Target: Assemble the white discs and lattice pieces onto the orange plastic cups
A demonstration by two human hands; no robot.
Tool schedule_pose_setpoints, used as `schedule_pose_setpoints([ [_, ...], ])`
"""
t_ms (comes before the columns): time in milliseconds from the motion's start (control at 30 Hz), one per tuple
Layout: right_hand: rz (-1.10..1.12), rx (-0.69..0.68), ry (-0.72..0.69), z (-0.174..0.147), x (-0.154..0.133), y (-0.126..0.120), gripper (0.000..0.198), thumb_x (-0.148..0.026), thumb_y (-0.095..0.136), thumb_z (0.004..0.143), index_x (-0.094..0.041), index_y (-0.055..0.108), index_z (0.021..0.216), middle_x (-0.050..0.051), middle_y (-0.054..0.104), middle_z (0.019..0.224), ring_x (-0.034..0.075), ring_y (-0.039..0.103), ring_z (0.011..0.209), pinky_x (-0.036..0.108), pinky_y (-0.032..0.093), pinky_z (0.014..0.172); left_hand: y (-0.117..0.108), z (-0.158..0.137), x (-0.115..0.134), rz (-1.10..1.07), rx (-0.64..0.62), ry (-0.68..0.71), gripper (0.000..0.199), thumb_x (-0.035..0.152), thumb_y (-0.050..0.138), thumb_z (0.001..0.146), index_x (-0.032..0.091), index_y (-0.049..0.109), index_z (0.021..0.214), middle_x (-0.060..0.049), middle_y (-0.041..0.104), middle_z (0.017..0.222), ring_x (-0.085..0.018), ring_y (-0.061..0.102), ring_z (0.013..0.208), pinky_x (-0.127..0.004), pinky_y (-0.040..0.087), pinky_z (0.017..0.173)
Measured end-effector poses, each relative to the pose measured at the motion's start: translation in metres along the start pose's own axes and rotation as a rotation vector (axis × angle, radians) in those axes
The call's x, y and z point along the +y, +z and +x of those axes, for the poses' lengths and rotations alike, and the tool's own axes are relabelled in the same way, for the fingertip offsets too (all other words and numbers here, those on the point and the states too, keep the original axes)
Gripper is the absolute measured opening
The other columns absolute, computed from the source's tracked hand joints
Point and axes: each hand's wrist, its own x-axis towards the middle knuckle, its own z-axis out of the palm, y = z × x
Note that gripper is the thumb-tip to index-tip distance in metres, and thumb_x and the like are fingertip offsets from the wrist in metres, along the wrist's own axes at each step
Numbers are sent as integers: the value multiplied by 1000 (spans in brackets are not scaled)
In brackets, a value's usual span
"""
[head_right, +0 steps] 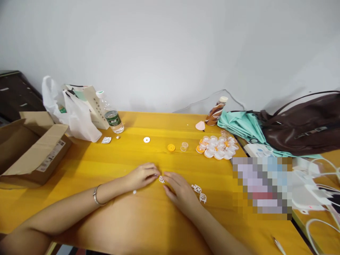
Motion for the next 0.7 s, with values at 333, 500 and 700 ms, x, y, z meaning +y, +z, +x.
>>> schedule_pose_setpoints([
  [333, -262, 10, -88, -1, 9, 2, 32, -16, 50, 82, -22, 56, 113, 8, 63, 112, 22, 58, 105, 44, 46, 94, -40, -20, -8, -101, 113, -138, 22, 26, 48, 85, 17, 59, 103, -7, 60, 95, -16, 56, 90, -28, 42, 83],
  [500, -330, 51, -90, -2, 17, 2, 24, -16, 49, 83, -20, 57, 106, 7, 66, 104, 21, 61, 98, 37, 50, 88, -92, -55, -30, -87, -93, -316, 20, 29, 59, 78, 18, 59, 95, -4, 60, 92, -15, 56, 85, -27, 42, 78],
  [700, -293, 86, -45, 2, 18, 5, 16, -17, 47, 85, -19, 58, 95, 8, 67, 94, 19, 63, 87, 34, 52, 81, -87, -77, -43, -97, -91, -397, 17, 31, 60, 77, 16, 55, 86, -1, 56, 82, -12, 52, 72, -23, 43, 67],
])
